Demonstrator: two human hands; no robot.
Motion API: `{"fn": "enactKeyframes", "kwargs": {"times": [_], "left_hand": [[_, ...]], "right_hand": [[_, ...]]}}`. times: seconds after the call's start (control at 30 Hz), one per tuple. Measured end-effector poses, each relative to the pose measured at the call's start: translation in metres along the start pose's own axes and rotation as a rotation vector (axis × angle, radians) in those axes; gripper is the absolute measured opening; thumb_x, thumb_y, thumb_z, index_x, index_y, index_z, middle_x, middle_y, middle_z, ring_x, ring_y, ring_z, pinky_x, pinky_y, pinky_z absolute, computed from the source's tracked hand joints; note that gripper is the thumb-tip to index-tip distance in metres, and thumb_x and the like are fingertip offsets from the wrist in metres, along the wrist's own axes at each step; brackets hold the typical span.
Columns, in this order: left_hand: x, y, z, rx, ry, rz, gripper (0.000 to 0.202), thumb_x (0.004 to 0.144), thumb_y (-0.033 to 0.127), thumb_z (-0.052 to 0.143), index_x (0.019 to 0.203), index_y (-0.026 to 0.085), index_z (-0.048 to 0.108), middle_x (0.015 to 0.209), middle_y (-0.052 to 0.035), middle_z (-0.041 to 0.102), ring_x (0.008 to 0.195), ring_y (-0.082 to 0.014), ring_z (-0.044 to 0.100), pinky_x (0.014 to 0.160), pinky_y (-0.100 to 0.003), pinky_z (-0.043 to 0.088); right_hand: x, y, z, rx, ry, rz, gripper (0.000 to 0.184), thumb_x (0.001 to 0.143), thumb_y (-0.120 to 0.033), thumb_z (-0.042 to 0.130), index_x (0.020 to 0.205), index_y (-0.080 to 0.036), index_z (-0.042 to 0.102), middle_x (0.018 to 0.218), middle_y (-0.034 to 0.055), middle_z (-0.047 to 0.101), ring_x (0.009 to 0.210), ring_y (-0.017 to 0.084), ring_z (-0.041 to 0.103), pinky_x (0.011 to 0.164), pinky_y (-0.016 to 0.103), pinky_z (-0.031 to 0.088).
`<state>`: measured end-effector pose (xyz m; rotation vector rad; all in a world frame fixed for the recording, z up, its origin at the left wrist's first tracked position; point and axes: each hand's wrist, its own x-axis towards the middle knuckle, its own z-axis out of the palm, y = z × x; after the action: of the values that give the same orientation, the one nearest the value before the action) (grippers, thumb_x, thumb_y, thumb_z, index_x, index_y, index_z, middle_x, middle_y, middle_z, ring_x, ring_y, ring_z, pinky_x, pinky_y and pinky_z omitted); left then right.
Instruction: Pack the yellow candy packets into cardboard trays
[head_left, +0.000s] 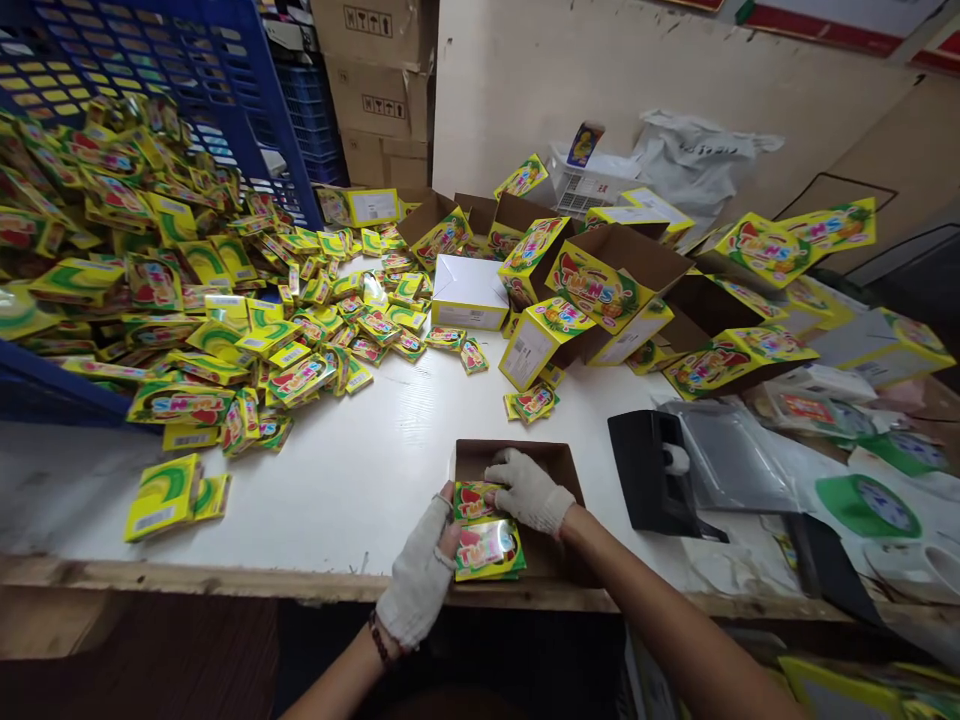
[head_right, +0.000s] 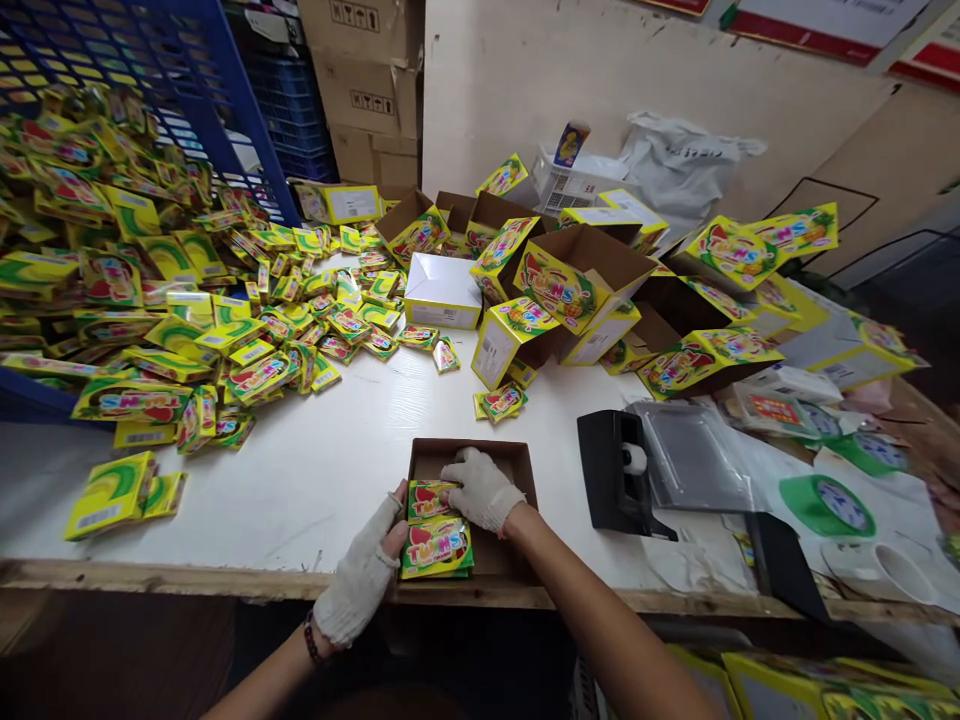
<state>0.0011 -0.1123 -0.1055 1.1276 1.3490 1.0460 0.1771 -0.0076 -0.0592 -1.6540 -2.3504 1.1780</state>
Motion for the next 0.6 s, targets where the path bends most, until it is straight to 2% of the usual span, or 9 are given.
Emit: {"fn": "enactKeyframes", "kwargs": {"times": [0.07, 0.13, 0.2, 0.27, 0.33, 0.47, 0.53, 0.6], "left_hand": [[0.0, -0.003, 0.001, -0.016, -0.011, 0.008, 0.066, 0.09, 0.053, 0.049, 0.146, 0.018, 0.041, 0.152, -0.0081, 0.042, 0.141, -0.0251, 0.038, 0.121, -0.041, 0.027], [0.0, -0.004, 0.002, -0.051, -0.036, 0.017, 0.066, 0.091, 0.052, 0.048, 0.147, 0.019, 0.039, 0.152, -0.0079, 0.041, 0.141, -0.0244, 0.038, 0.12, -0.041, 0.029], [0.001, -0.004, 0.002, -0.078, -0.065, 0.024, 0.066, 0.092, 0.052, 0.047, 0.148, 0.019, 0.037, 0.153, -0.0074, 0.039, 0.14, -0.0235, 0.039, 0.12, -0.04, 0.031], [0.002, -0.003, 0.0, -0.068, -0.082, 0.029, 0.065, 0.092, 0.052, 0.046, 0.148, 0.019, 0.037, 0.154, -0.0071, 0.039, 0.14, -0.0229, 0.039, 0.119, -0.039, 0.031], [0.004, -0.003, -0.003, -0.036, -0.089, 0.037, 0.065, 0.092, 0.052, 0.047, 0.147, 0.019, 0.039, 0.153, -0.007, 0.039, 0.141, -0.0226, 0.037, 0.12, -0.038, 0.031], [0.004, -0.004, -0.005, 0.004, -0.082, 0.055, 0.064, 0.091, 0.051, 0.048, 0.147, 0.02, 0.039, 0.152, -0.0065, 0.041, 0.142, -0.0231, 0.035, 0.121, -0.039, 0.027], [0.004, -0.005, -0.004, 0.013, -0.073, 0.056, 0.064, 0.091, 0.051, 0.049, 0.147, 0.02, 0.04, 0.152, -0.0062, 0.041, 0.142, -0.0236, 0.036, 0.122, -0.04, 0.024], [0.003, -0.005, -0.002, 0.016, -0.065, 0.049, 0.064, 0.091, 0.05, 0.048, 0.147, 0.021, 0.039, 0.153, -0.006, 0.041, 0.142, -0.0235, 0.036, 0.122, -0.04, 0.023]], "right_hand": [[-0.004, 0.0, -0.006, 0.086, 0.055, -0.014, 0.022, 0.076, -0.019, 0.063, 0.097, -0.018, 0.071, 0.108, 0.0086, 0.062, 0.101, 0.023, 0.058, 0.092, 0.035, 0.045], [-0.006, 0.004, -0.011, 0.231, 0.162, 0.02, 0.029, 0.078, -0.018, 0.059, 0.107, -0.02, 0.066, 0.101, 0.0044, 0.064, 0.092, 0.019, 0.06, 0.085, 0.031, 0.048], [-0.006, 0.008, -0.011, 0.28, 0.273, 0.056, 0.03, 0.08, -0.018, 0.056, 0.11, -0.022, 0.061, 0.095, 0.0013, 0.065, 0.086, 0.017, 0.06, 0.079, 0.029, 0.049], [-0.004, 0.01, -0.005, 0.17, 0.319, 0.043, 0.025, 0.081, -0.016, 0.054, 0.104, -0.022, 0.062, 0.093, 0.0012, 0.066, 0.085, 0.017, 0.06, 0.078, 0.029, 0.048], [-0.001, 0.007, 0.003, -0.051, 0.305, 0.003, 0.022, 0.085, -0.012, 0.051, 0.1, -0.02, 0.064, 0.096, 0.0047, 0.066, 0.089, 0.018, 0.059, 0.081, 0.029, 0.047], [0.001, -0.006, 0.016, -0.518, 0.287, 0.015, 0.026, 0.093, -0.015, 0.045, 0.106, -0.018, 0.067, 0.108, 0.0139, 0.064, 0.098, 0.025, 0.057, 0.079, 0.033, 0.046], [0.002, -0.011, 0.017, -0.559, 0.237, 0.039, 0.026, 0.092, -0.014, 0.047, 0.105, -0.017, 0.069, 0.111, 0.0163, 0.063, 0.1, 0.027, 0.056, 0.078, 0.035, 0.047], [0.002, -0.01, 0.014, -0.506, 0.145, 0.026, 0.026, 0.089, -0.011, 0.049, 0.101, -0.017, 0.071, 0.109, 0.015, 0.065, 0.101, 0.026, 0.058, 0.081, 0.034, 0.048]]}}
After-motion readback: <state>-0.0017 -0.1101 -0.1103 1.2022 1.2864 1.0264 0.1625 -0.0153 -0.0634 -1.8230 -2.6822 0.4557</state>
